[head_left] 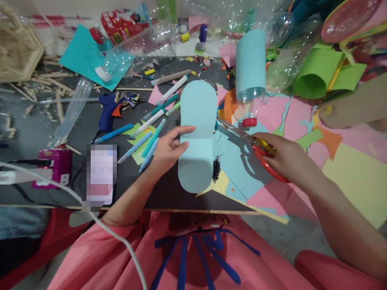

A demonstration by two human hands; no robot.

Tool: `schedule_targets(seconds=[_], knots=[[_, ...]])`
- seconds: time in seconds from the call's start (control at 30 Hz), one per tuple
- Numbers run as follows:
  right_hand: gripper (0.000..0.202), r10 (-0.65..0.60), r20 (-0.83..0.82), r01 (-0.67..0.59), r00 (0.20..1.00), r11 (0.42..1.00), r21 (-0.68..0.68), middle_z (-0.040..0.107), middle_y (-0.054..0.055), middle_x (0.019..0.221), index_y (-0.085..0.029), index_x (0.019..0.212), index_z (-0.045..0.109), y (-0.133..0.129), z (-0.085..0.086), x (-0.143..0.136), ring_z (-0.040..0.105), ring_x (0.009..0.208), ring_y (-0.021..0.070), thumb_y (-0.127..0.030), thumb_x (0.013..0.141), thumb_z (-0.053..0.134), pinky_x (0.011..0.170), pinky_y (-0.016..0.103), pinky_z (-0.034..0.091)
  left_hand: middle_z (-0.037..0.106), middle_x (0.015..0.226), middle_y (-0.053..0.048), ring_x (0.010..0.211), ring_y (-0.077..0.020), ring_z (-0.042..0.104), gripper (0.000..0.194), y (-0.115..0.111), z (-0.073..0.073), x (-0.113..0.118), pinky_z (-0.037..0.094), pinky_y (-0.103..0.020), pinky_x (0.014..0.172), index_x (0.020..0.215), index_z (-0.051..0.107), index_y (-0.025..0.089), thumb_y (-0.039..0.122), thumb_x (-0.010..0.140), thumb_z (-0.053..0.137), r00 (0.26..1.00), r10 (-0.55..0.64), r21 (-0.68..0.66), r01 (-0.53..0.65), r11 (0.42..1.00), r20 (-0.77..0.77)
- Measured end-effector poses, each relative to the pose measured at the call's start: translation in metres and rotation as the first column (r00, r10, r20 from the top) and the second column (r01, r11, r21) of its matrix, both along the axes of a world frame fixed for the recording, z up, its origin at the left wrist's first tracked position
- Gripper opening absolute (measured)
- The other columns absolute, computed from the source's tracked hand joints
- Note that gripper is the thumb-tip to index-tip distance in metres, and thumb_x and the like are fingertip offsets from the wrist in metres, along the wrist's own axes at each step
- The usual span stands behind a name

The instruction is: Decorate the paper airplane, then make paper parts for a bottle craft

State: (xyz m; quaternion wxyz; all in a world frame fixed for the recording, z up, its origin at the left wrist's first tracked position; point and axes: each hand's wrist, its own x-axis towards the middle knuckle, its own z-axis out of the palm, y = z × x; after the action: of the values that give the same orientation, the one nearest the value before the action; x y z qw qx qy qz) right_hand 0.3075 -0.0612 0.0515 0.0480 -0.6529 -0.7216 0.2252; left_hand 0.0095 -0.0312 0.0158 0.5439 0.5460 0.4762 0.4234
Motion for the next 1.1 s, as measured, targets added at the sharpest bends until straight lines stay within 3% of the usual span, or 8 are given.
schedule_targets(seconds=[0.13, 0.23, 0.3, 0.43, 0.53, 0.63, 0.83, 1.1], knots=[[0.029, -0.066, -0.217, 0.030, 0.974, 0.986, -0.165, 0.070, 0.011, 0.097, -0.025, 0.107, 0.058, -0.014, 0.015, 0.023, 0.065, 0.079, 0.0250, -0.035, 0.080, 0.057, 0.070, 0.036, 0.052, 0.050, 0.061, 0.005, 0.042, -0.0035, 0.019, 0.025, -0.002, 0.003, 0.003, 0.019, -0.021, 0.040, 0.098, 0.074, 0.025, 0.022, 0.074, 0.069, 0.999, -0.035, -0.002, 0.035, 0.999, 0.006], [0.024, -0.083, -0.138, 0.051, 0.987, 0.973, -0.223, 0.059, 0.004, 0.075, -0.028, 0.098, 0.055, -0.024, 0.022, 0.030, 0.054, 0.062, 0.0210, -0.044, 0.082, 0.060, 0.059, 0.033, 0.048, 0.064, 0.081, 0.001, 0.043, -0.0015, 0.022, 0.027, -0.004, 0.003, 0.006, 0.019, -0.019, 0.039, 0.099, 0.074, 0.025, 0.020, 0.073, 0.069, 0.999, -0.030, 0.000, 0.030, 1.000, 0.033], [0.024, -0.045, -0.101, 0.019, 0.994, 0.969, -0.246, 0.056, 0.004, 0.075, -0.028, 0.100, 0.054, -0.028, 0.025, 0.029, 0.053, 0.062, 0.0217, -0.047, 0.085, 0.057, 0.059, 0.034, 0.047, 0.067, 0.096, -0.002, 0.044, -0.0003, 0.024, 0.028, -0.004, 0.003, 0.007, 0.021, -0.018, 0.039, 0.099, 0.074, 0.025, 0.019, 0.072, 0.069, 0.999, -0.016, 0.010, 0.016, 1.000, 0.038], [0.034, 0.018, -0.089, -0.043, 0.996, 0.959, -0.280, 0.064, 0.012, 0.093, -0.026, 0.105, 0.054, -0.031, 0.028, 0.028, 0.062, 0.074, 0.0262, -0.054, 0.086, 0.056, 0.066, 0.037, 0.051, 0.066, 0.114, -0.005, 0.046, 0.0007, 0.029, 0.031, -0.005, 0.002, 0.007, 0.025, -0.017, 0.040, 0.103, 0.074, 0.025, 0.019, 0.072, 0.069, 1.000, -0.026, 0.027, 0.026, 0.999, 0.013], [0.034, 0.042, -0.068, -0.060, 0.997, 0.958, -0.281, 0.067, 0.011, 0.101, -0.029, 0.108, 0.056, -0.030, 0.029, 0.028, 0.065, 0.077, 0.0261, -0.055, 0.087, 0.057, 0.066, 0.036, 0.051, 0.064, 0.119, -0.005, 0.048, 0.0001, 0.032, 0.035, -0.005, 0.001, 0.005, 0.029, -0.016, 0.042, 0.108, 0.074, 0.028, 0.020, 0.074, 0.070, 0.999, -0.053, 0.051, 0.053, 0.997, 0.001], [0.037, 0.079, -0.051, -0.089, 0.996, 0.961, -0.261, 0.068, 0.011, 0.099, -0.029, 0.110, 0.059, -0.027, 0.030, 0.029, 0.065, 0.075, 0.0260, -0.060, 0.089, 0.051, 0.064, 0.035, 0.050, 0.064, 0.119, -0.005, 0.050, -0.0016, 0.033, 0.037, -0.004, 0.000, 0.002, 0.033, -0.016, 0.044, 0.111, 0.073, 0.029, 0.023, 0.075, 0.072, 0.997, -0.074, 0.083, 0.076, 0.994, -0.025], [0.071, 0.156, -0.070, -0.169, 0.985, 0.952, -0.253, 0.068, 0.013, 0.095, -0.026, 0.105, 0.062, -0.017, 0.034, 0.019, 0.064, 0.070, 0.0253, -0.085, 0.081, 0.031, 0.059, 0.034, 0.046, 0.064, 0.118, -0.005, 0.052, -0.0025, 0.030, 0.041, -0.005, -0.001, -0.001, 0.031, -0.016, 0.044, 0.119, 0.071, 0.031, 0.022, 0.080, 0.070, 0.984, -0.155, 0.191, 0.168, 0.967, -0.084], [0.064, 0.248, -0.088, -0.263, 0.965, 0.919, -0.293, 0.067, 0.010, 0.097, -0.023, 0.111, 0.059, -0.003, 0.033, 0.010, 0.064, 0.078, 0.0257, -0.078, 0.084, 0.041, 0.064, 0.032, 0.045, 0.061, 0.127, -0.007, 0.053, 0.0000, 0.031, 0.045, -0.005, -0.007, -0.004, 0.031, -0.013, 0.046, 0.131, 0.062, 0.030, 0.026, 0.087, 0.066, 0.964, -0.240, 0.247, 0.262, 0.933, -0.117]])
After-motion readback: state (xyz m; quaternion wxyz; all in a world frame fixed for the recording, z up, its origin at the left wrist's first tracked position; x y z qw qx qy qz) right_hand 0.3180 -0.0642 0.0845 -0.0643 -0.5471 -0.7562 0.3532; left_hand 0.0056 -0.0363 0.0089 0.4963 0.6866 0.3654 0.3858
